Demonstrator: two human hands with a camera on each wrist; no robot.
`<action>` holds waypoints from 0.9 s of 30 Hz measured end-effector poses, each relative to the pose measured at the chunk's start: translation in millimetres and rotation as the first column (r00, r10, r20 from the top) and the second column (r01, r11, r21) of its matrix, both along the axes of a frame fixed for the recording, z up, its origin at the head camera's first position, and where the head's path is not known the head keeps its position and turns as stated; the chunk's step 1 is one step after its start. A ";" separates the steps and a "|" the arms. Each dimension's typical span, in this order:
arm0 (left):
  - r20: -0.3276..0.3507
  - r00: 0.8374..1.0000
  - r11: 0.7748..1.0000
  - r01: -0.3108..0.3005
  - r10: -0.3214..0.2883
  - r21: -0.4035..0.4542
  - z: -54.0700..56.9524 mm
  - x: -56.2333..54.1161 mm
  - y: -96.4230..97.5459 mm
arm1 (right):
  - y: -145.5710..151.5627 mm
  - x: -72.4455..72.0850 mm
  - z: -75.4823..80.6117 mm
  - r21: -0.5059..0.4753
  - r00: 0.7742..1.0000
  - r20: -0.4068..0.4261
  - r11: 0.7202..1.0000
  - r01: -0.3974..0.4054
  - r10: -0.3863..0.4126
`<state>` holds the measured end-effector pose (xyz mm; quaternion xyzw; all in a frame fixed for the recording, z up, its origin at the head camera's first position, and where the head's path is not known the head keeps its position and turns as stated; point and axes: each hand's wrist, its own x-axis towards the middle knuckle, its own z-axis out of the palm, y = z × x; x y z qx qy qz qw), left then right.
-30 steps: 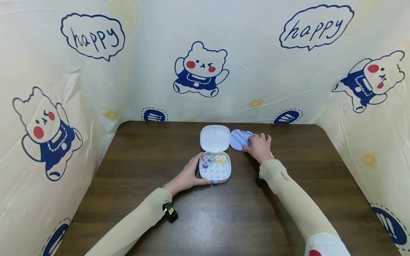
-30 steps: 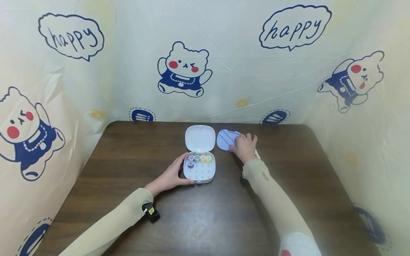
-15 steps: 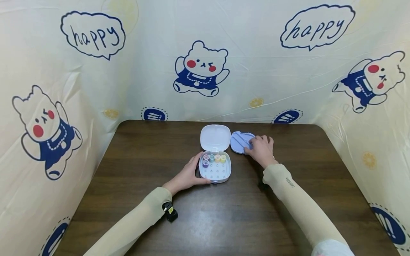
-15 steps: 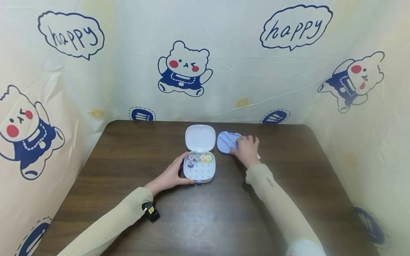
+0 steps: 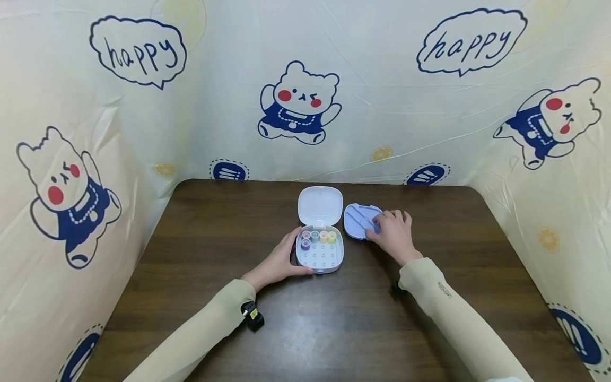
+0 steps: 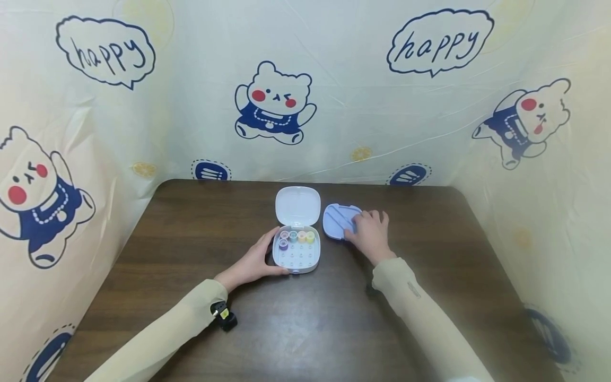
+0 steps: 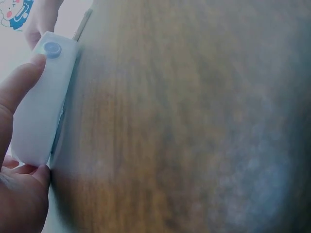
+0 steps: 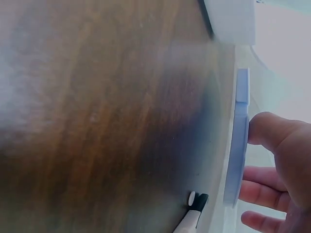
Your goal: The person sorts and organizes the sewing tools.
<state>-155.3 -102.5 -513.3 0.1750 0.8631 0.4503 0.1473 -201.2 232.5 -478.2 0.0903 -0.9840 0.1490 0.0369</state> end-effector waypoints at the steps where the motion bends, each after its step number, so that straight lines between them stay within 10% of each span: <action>1: -0.001 1.000 1.000 0.001 -0.001 -0.003 -0.7 -0.4 0.0 | 0.4 2.5 0.5 -0.001 1.000 -0.005 1.000 -0.002 0.002; 27: -0.009 1.000 1.000 -0.002 0.002 0.001 -5.8 -2.0 -0.3 | -13.3 60.7 16.9 0.008 0.984 -0.139 0.994 -0.112 0.112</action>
